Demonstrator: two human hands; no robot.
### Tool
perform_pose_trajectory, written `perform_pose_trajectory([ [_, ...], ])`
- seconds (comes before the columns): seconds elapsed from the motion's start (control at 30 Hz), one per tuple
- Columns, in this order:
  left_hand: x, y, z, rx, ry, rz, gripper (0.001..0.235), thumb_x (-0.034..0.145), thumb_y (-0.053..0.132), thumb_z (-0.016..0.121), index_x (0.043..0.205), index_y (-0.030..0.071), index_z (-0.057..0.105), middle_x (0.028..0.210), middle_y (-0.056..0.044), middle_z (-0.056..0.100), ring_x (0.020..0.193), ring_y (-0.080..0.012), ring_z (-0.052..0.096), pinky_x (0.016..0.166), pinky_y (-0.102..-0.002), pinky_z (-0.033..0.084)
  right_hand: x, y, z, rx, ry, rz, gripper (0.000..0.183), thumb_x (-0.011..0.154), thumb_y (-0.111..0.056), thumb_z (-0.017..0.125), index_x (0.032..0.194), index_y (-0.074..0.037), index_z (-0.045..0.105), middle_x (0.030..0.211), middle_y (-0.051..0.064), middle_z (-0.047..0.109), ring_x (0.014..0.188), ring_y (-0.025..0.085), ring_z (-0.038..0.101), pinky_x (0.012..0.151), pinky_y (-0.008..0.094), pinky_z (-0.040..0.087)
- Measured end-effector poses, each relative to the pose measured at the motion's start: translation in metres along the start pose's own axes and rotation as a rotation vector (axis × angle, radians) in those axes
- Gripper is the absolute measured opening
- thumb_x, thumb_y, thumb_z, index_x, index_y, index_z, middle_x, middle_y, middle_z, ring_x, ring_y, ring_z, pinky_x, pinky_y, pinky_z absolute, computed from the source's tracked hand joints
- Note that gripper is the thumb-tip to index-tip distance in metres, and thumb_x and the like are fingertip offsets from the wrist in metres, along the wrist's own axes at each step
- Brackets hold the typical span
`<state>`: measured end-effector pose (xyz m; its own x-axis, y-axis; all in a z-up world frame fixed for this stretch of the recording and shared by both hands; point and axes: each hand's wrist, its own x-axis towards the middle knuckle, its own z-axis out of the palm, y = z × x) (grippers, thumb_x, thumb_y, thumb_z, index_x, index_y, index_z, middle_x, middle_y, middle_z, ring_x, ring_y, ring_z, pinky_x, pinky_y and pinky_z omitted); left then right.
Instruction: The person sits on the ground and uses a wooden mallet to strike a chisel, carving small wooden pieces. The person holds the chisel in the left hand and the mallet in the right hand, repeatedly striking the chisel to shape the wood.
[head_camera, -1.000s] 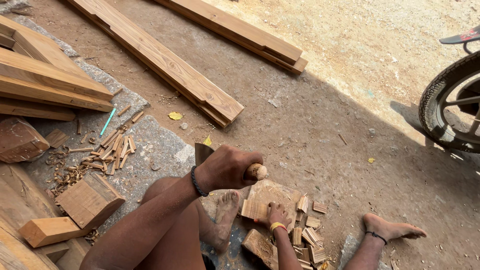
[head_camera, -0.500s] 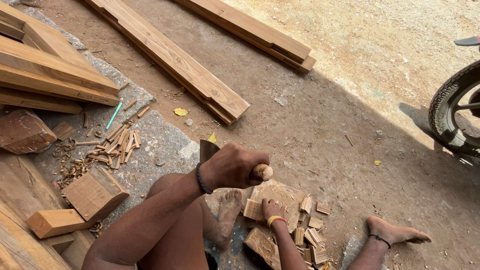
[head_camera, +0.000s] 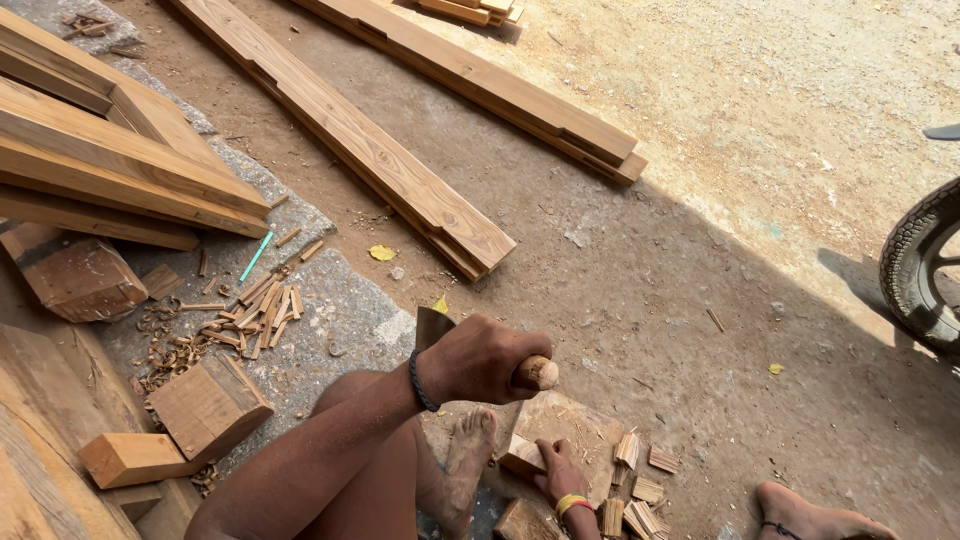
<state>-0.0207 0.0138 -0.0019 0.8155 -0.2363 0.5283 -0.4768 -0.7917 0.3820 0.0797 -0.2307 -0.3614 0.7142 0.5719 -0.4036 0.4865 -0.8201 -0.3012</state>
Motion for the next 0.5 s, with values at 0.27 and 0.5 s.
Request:
perform_pose_trajectory([
  [0.27,0.005,0.006,0.0,-0.013,0.019,0.012,0.031,0.083,0.029,0.084,0.097,0.012,0.061,0.073,-0.005,0.07,0.064,-0.0215,0.072,0.055,-0.035,0.057,0.031,0.009,-0.023,-0.257,0.244,0.007,0.062,0.091,-0.014,0.072,0.143,-0.042,0.052,0.134,0.004,0.054,0.121,0.025,0.066,0.099,0.051,0.052],
  [0.5,0.006,0.007,0.001,-0.021,0.046,0.05,0.029,0.087,0.03,0.082,0.094,0.011,0.061,0.073,-0.005,0.07,0.062,-0.0207,0.072,0.052,-0.035,0.057,0.019,0.019,-0.015,-0.208,0.359,0.143,0.108,0.067,-0.063,0.084,0.153,-0.032,0.026,0.154,0.011,0.032,0.134,0.036,0.047,0.106,0.061,0.039],
])
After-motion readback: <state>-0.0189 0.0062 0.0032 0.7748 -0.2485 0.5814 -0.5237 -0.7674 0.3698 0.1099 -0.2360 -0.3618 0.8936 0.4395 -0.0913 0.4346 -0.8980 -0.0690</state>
